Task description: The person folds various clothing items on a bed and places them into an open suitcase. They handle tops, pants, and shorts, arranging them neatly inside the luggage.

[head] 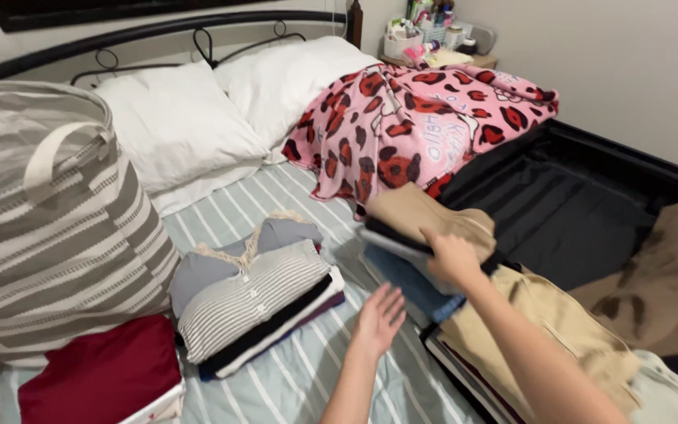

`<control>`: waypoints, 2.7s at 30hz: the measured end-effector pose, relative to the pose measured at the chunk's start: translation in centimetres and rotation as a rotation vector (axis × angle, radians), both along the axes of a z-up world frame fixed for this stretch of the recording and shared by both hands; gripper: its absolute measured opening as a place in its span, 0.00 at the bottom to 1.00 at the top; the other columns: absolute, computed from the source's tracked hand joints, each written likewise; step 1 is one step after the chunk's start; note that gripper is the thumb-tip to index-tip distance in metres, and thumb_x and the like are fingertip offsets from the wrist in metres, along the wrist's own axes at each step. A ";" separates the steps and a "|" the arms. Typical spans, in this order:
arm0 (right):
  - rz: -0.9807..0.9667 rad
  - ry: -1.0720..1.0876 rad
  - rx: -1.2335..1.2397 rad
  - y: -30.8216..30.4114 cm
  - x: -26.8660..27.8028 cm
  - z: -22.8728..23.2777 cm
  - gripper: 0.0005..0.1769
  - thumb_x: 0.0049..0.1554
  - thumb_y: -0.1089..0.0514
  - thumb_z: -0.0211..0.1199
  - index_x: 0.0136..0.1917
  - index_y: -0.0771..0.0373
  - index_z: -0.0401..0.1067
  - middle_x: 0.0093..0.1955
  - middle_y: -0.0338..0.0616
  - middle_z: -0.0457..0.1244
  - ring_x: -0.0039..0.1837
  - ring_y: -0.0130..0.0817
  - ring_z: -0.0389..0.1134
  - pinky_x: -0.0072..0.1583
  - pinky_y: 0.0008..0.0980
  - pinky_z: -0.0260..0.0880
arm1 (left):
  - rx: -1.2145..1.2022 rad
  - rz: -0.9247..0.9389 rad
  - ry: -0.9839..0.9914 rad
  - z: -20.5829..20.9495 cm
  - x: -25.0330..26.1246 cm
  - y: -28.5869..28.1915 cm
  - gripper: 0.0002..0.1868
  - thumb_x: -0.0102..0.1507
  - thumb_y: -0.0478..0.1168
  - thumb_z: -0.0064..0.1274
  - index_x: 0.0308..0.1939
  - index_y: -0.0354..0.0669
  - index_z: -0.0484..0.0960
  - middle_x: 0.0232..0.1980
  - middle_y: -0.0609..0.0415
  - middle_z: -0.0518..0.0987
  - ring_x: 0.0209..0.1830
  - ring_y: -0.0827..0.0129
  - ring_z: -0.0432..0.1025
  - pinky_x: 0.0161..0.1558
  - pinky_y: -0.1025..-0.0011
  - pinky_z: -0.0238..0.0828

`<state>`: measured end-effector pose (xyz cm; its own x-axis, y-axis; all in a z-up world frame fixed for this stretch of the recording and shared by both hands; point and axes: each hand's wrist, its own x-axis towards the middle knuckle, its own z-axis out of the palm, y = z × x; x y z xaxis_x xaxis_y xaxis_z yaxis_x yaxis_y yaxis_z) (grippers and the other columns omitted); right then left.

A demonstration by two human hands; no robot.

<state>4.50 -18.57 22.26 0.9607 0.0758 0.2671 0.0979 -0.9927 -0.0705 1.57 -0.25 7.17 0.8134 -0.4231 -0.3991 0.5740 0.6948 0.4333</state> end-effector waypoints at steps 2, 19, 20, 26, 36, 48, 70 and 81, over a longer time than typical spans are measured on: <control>0.058 -0.008 0.039 0.8 -1.8 2.8 0.40 0.41 0.62 0.64 0.69 0.49 0.70 0.49 0.59 0.70 0.53 0.57 0.72 0.55 0.52 0.72 | -0.106 0.040 0.123 2.8 -0.7 -0.5 0.27 0.67 0.56 0.44 0.68 0.57 0.70 0.65 0.55 0.77 0.68 0.59 0.68 0.67 0.49 0.60; 0.260 0.051 -0.026 13.7 -21.0 1.0 0.57 0.36 0.69 0.66 0.77 0.38 0.61 0.80 0.53 0.52 0.79 0.60 0.52 0.69 0.66 0.50 | -0.609 0.367 -0.306 -2.4 -7.0 4.5 0.35 0.69 0.62 0.29 0.74 0.48 0.64 0.76 0.45 0.65 0.74 0.46 0.60 0.72 0.44 0.54; 0.241 0.065 -0.025 13.8 -21.0 -0.5 0.57 0.38 0.69 0.66 0.78 0.37 0.60 0.81 0.53 0.51 0.80 0.60 0.49 0.70 0.69 0.47 | -0.613 0.371 -0.295 -3.4 -7.0 4.7 0.35 0.70 0.62 0.29 0.74 0.48 0.63 0.76 0.45 0.65 0.75 0.46 0.60 0.73 0.45 0.54; 0.227 -0.094 -0.023 14.8 -21.9 -12.2 0.48 0.43 0.67 0.62 0.75 0.37 0.61 0.78 0.55 0.51 0.78 0.62 0.50 0.70 0.77 0.41 | -0.431 0.355 0.193 -8.3 -12.2 10.4 0.36 0.67 0.65 0.32 0.70 0.50 0.69 0.73 0.46 0.69 0.71 0.46 0.62 0.70 0.42 0.55; 0.197 -0.084 -0.001 15.0 -21.8 -18.0 0.49 0.44 0.66 0.60 0.76 0.35 0.59 0.79 0.55 0.51 0.76 0.61 0.50 0.70 0.78 0.38 | -0.381 0.268 0.405 -7.4 -12.0 15.0 0.36 0.68 0.58 0.27 0.70 0.41 0.72 0.74 0.40 0.70 0.73 0.42 0.63 0.71 0.41 0.54; 0.168 0.111 -0.028 16.1 -22.9 -13.2 0.52 0.46 0.67 0.63 0.79 0.33 0.53 0.83 0.56 0.46 0.79 0.61 0.44 0.71 0.78 0.34 | 0.100 0.380 0.281 -2.4 -9.5 18.3 0.27 0.66 0.53 0.42 0.62 0.43 0.75 0.65 0.41 0.75 0.66 0.49 0.68 0.69 0.47 0.59; 0.106 0.003 0.979 -0.1 -14.4 -4.5 0.30 0.55 0.64 0.59 0.71 0.55 0.68 0.66 0.49 0.68 0.61 0.37 0.73 0.59 0.34 0.74 | 0.424 0.196 -0.196 -3.4 1.8 -2.1 0.38 0.56 0.50 0.60 0.68 0.42 0.69 0.69 0.48 0.71 0.70 0.60 0.62 0.70 0.54 0.51; -0.006 0.176 0.412 -2.1 -5.1 -10.1 0.38 0.52 0.49 0.72 0.73 0.41 0.63 0.77 0.61 0.51 0.75 0.59 0.55 0.72 0.48 0.59 | 0.181 0.128 0.109 -6.8 9.9 -6.8 0.39 0.56 0.45 0.65 0.68 0.37 0.70 0.60 0.41 0.79 0.59 0.46 0.74 0.58 0.45 0.72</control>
